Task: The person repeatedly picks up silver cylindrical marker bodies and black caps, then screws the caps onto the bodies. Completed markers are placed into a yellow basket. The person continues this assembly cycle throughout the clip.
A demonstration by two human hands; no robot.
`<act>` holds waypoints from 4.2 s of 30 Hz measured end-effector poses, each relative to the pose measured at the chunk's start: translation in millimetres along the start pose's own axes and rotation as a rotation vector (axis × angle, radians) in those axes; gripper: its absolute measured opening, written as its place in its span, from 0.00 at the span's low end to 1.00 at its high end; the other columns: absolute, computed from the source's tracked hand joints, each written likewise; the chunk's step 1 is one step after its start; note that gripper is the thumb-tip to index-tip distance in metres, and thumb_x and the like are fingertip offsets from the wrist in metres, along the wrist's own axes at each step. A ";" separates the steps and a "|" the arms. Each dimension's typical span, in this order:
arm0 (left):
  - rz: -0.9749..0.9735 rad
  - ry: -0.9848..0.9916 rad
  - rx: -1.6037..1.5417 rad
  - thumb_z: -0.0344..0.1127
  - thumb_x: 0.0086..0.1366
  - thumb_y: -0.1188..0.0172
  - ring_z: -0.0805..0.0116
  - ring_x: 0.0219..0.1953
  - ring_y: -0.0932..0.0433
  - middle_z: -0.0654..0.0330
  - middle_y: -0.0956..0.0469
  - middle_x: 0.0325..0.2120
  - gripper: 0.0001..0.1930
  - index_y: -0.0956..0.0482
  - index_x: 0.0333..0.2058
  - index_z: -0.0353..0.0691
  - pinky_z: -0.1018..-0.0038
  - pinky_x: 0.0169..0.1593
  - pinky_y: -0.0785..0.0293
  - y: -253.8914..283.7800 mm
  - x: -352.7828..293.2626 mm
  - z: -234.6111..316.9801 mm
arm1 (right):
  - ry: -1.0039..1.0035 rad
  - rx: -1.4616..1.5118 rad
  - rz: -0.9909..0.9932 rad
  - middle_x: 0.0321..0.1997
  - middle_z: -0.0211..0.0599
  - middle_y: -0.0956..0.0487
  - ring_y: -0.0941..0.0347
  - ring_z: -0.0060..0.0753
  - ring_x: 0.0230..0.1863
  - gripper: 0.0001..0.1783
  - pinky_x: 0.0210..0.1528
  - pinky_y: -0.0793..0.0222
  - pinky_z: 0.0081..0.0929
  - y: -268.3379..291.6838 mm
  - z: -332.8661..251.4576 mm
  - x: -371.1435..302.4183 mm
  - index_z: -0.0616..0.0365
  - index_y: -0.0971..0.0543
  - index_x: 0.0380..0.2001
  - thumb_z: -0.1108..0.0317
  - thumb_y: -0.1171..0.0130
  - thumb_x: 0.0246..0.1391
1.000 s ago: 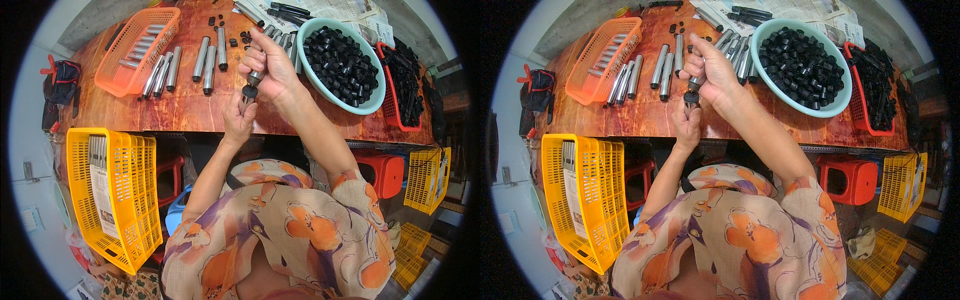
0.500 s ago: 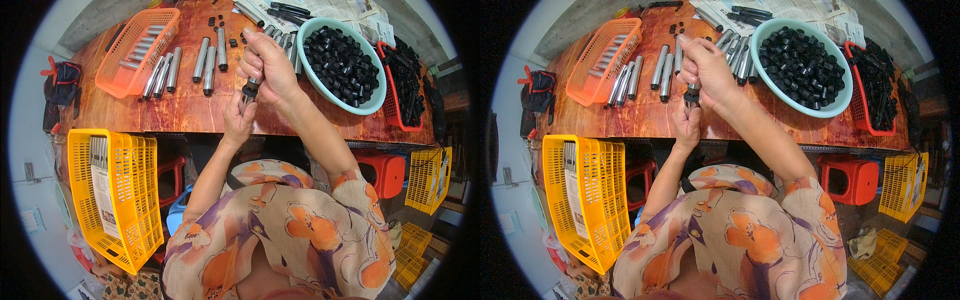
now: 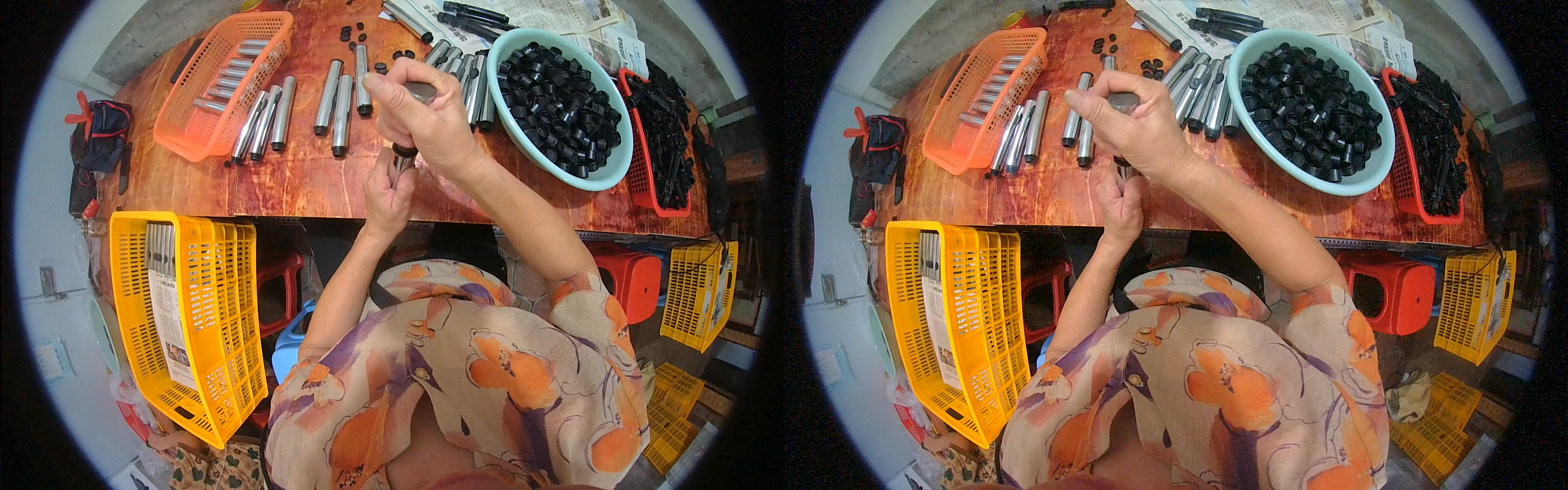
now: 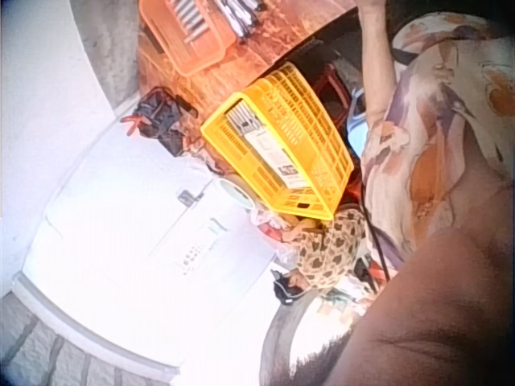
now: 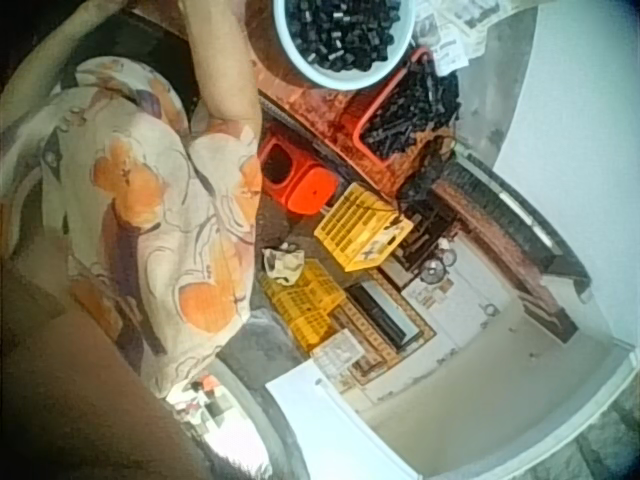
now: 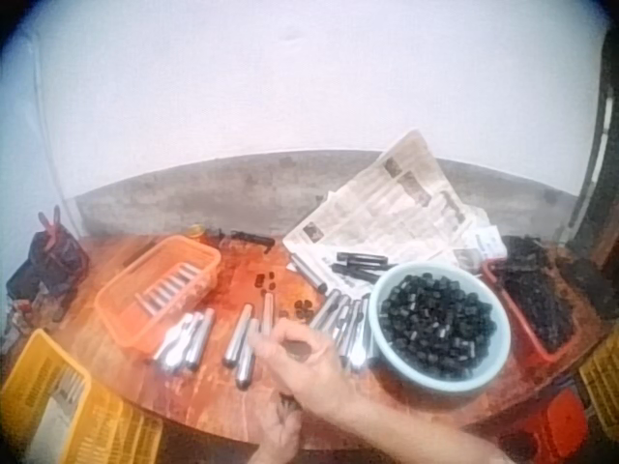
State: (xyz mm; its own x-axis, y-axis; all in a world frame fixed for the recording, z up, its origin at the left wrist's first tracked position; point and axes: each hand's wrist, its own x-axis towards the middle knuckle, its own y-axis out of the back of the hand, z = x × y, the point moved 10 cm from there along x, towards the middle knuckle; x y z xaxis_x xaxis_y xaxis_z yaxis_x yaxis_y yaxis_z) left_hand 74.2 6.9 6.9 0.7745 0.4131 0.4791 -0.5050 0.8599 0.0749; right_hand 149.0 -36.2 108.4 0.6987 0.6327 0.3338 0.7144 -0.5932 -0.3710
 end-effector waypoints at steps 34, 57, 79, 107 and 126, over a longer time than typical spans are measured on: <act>-0.160 0.339 -0.121 0.26 0.53 0.38 0.80 0.22 0.33 0.62 0.26 0.17 0.05 0.23 0.28 0.30 0.78 0.27 0.33 -12.5 -23.1 -25.5 | -0.113 -0.188 0.048 0.11 0.23 0.35 0.41 0.12 0.12 0.13 0.15 0.48 0.14 -7.1 -3.0 -21.6 0.61 0.27 0.17 0.68 0.42 0.52; 0.121 0.000 1.002 0.33 0.60 0.45 0.41 0.36 0.27 0.38 0.30 0.36 0.15 0.34 0.42 0.28 0.55 0.38 0.30 120.6 115.7 -53.9 | -0.405 0.562 0.388 0.07 0.17 0.47 0.53 0.15 0.07 0.18 0.13 0.53 0.17 66.5 47.8 -64.7 0.46 0.39 0.15 0.61 0.52 0.59; -0.225 0.086 1.129 0.40 0.57 0.41 0.43 0.41 0.26 0.39 0.26 0.36 0.19 0.31 0.40 0.29 0.57 0.43 0.29 73.0 140.7 -85.8 | -0.510 0.532 0.280 0.08 0.18 0.46 0.51 0.16 0.07 0.14 0.14 0.49 0.19 48.3 57.3 -82.3 0.47 0.39 0.21 0.62 0.50 0.58; -0.025 0.130 -0.134 0.59 0.62 0.49 0.77 0.23 0.43 0.68 0.41 0.18 0.27 0.31 0.29 0.35 0.78 0.26 0.45 7.0 -8.4 -8.8 | -0.410 0.613 0.349 0.09 0.16 0.43 0.48 0.14 0.11 0.22 0.21 0.48 0.18 27.4 49.5 -1.7 0.44 0.40 0.13 0.60 0.46 0.58; -0.054 0.117 -0.097 0.61 0.62 0.50 0.77 0.23 0.41 0.66 0.38 0.19 0.29 0.28 0.36 0.33 0.77 0.27 0.41 8.2 -10.8 -9.3 | -0.435 0.619 0.337 0.10 0.16 0.42 0.48 0.13 0.11 0.21 0.21 0.48 0.17 21.6 45.0 -7.3 0.45 0.40 0.14 0.62 0.45 0.57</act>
State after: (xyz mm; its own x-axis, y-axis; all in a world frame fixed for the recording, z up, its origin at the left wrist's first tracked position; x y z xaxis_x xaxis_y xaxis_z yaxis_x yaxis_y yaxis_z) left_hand 65.2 12.3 -5.8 0.8416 0.3923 0.3712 -0.4262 0.9046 0.0102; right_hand 157.7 -31.2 59.0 0.7040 0.6818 -0.1988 0.2310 -0.4845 -0.8438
